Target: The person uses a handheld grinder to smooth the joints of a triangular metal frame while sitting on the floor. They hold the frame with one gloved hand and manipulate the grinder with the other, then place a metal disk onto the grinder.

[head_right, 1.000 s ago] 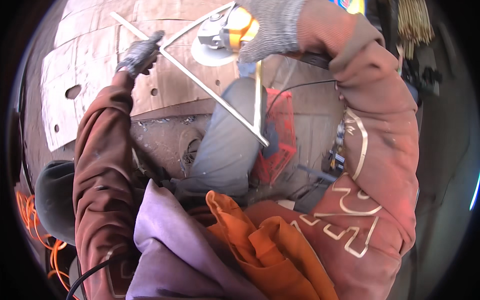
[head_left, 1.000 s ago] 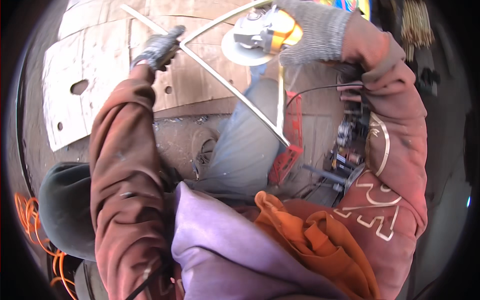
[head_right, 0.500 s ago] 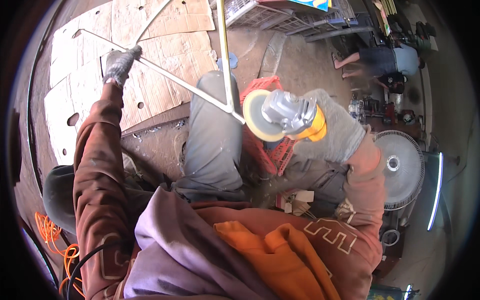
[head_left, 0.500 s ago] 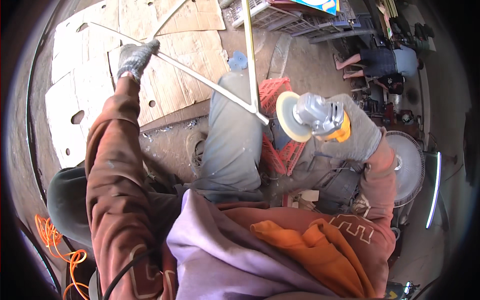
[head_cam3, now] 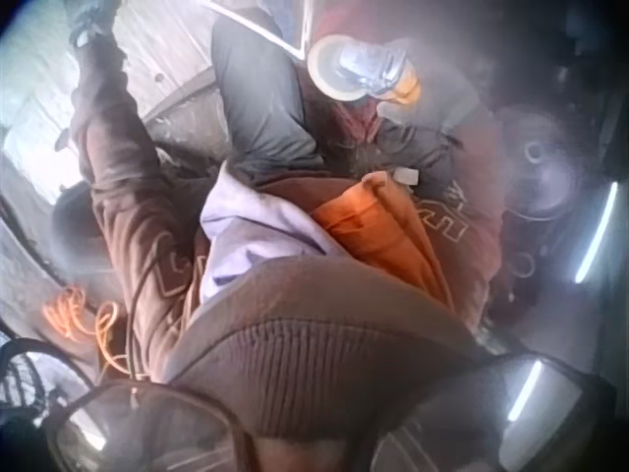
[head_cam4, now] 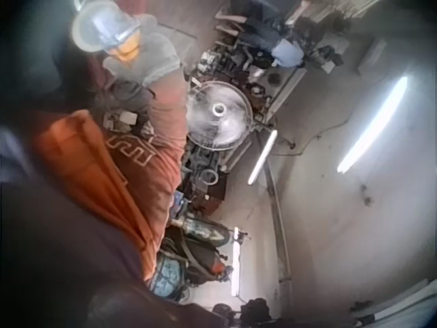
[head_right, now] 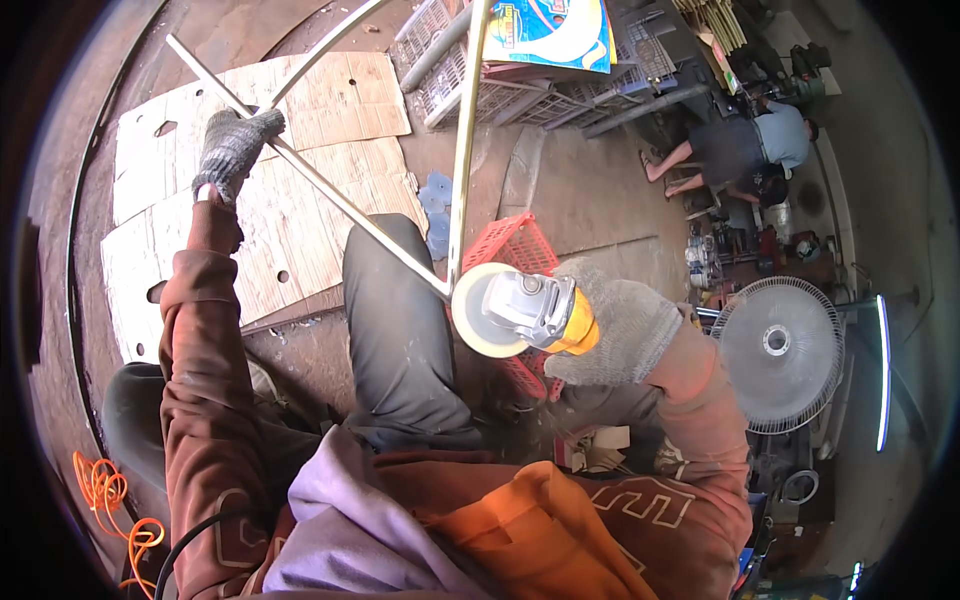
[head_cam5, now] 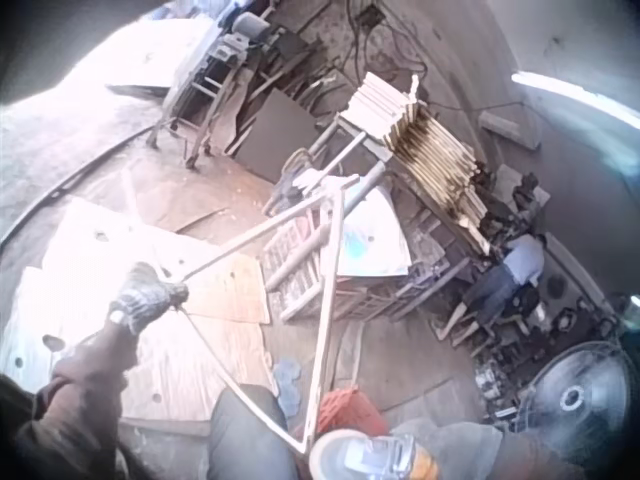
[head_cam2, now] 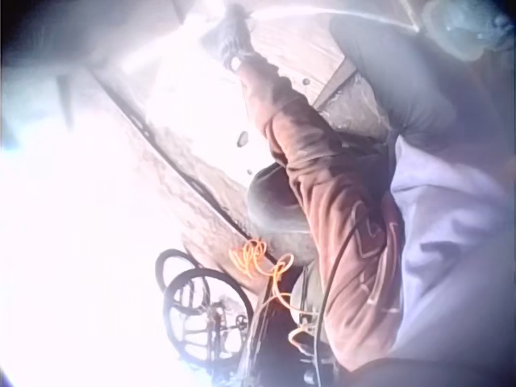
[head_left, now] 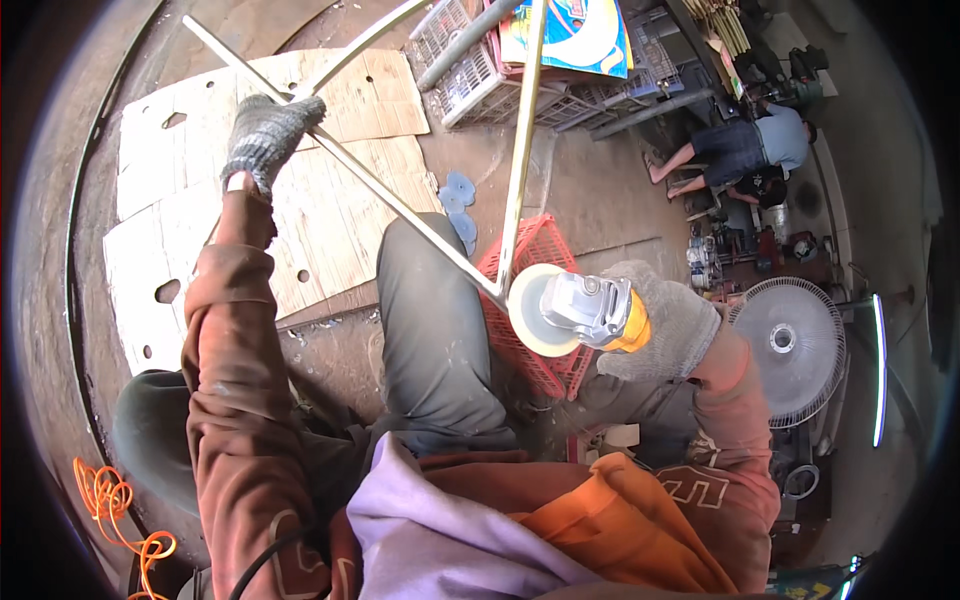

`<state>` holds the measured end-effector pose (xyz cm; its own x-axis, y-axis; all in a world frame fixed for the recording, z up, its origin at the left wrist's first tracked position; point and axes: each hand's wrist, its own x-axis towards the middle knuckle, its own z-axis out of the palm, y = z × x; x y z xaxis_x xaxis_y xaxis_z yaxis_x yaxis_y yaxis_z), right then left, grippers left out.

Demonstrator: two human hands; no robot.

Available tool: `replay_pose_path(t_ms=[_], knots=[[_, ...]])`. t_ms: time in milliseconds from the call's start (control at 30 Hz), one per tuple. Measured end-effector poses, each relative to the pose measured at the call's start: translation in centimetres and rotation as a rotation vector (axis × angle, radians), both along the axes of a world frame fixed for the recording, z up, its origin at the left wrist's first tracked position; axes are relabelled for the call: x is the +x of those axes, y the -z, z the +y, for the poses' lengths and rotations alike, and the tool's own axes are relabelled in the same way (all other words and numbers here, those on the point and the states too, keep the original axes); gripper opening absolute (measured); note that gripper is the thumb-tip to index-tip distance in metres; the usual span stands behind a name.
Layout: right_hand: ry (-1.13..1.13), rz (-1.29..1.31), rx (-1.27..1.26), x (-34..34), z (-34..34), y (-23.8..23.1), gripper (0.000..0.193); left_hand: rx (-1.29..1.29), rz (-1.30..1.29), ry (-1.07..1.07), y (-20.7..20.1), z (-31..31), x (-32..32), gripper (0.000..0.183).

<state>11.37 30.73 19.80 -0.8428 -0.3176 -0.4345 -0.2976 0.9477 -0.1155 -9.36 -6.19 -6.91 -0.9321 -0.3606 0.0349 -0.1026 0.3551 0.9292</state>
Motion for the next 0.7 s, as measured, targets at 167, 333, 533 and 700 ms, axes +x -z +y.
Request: replay_pose_path(t_ms=[167,333,533,700], knots=[[0.143,-0.016,-0.442,0.2,0.3,0.4,0.074,-0.231,0.028,0.070,-5.8,-5.1,0.8,0.040],[0.340,-0.171,-0.904,-2.6,-1.0,3.6,0.063,-0.751,-0.082,0.018,-16.3,-10.8,4.8,0.043],[0.526,-0.600,-1.277,-5.9,-4.3,10.9,0.054,-1.311,-0.532,0.016,-20.9,-8.5,5.7,0.036],[0.414,-0.958,-1.322,-7.3,-8.6,20.0,0.055,-1.521,-0.414,0.223,-12.5,-16.7,-0.8,0.034]])
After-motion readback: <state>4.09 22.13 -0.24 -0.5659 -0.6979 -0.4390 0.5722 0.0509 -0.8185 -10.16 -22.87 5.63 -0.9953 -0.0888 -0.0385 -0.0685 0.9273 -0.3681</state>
